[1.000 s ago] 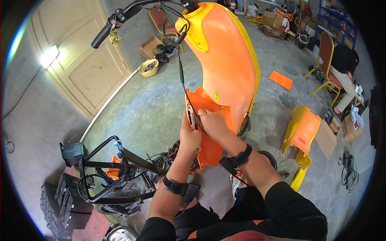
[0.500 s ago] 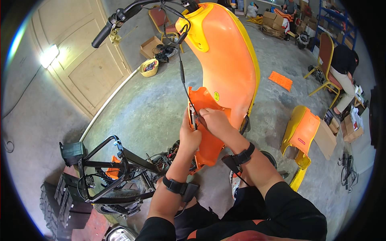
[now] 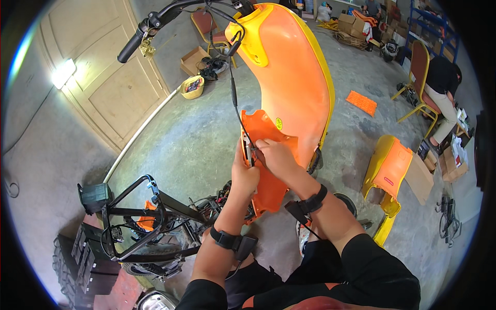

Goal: The recorder uses an electric drill and hand tools to disassemble or repair the orange plastic body panels of a motorcycle or scooter.

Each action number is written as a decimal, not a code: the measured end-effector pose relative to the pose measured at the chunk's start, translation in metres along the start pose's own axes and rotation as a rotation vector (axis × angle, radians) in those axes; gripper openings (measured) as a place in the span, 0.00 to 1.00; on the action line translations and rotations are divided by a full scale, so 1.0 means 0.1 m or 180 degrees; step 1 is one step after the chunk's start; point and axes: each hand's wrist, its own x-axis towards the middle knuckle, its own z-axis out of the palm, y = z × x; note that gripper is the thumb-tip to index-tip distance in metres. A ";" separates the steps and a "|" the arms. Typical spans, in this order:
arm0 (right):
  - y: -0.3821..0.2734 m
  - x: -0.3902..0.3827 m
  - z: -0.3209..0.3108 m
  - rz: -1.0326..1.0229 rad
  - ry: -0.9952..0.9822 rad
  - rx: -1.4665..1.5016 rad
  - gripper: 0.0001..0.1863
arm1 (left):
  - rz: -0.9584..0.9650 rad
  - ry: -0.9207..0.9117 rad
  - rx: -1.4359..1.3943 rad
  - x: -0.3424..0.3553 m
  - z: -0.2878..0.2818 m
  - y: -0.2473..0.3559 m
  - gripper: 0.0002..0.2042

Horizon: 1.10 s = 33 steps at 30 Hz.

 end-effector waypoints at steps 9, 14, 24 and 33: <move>0.04 0.00 0.00 -0.0096 0.0063 -0.0046 0.08 | -0.0183 -0.0039 0.0119 -0.04 0.00 0.07 0.41; -0.02 0.00 0.08 0.0327 0.0142 0.0063 0.10 | -0.0033 0.0041 0.0084 -0.03 0.02 0.03 0.40; 0.10 0.04 -0.07 -0.0678 0.0054 0.0044 0.08 | -0.0312 -0.0221 0.0519 -0.07 -0.04 0.25 0.43; 0.05 0.03 0.04 -0.0077 -0.0140 -0.0235 0.09 | -0.0302 -0.0163 0.0559 -0.07 -0.03 0.22 0.41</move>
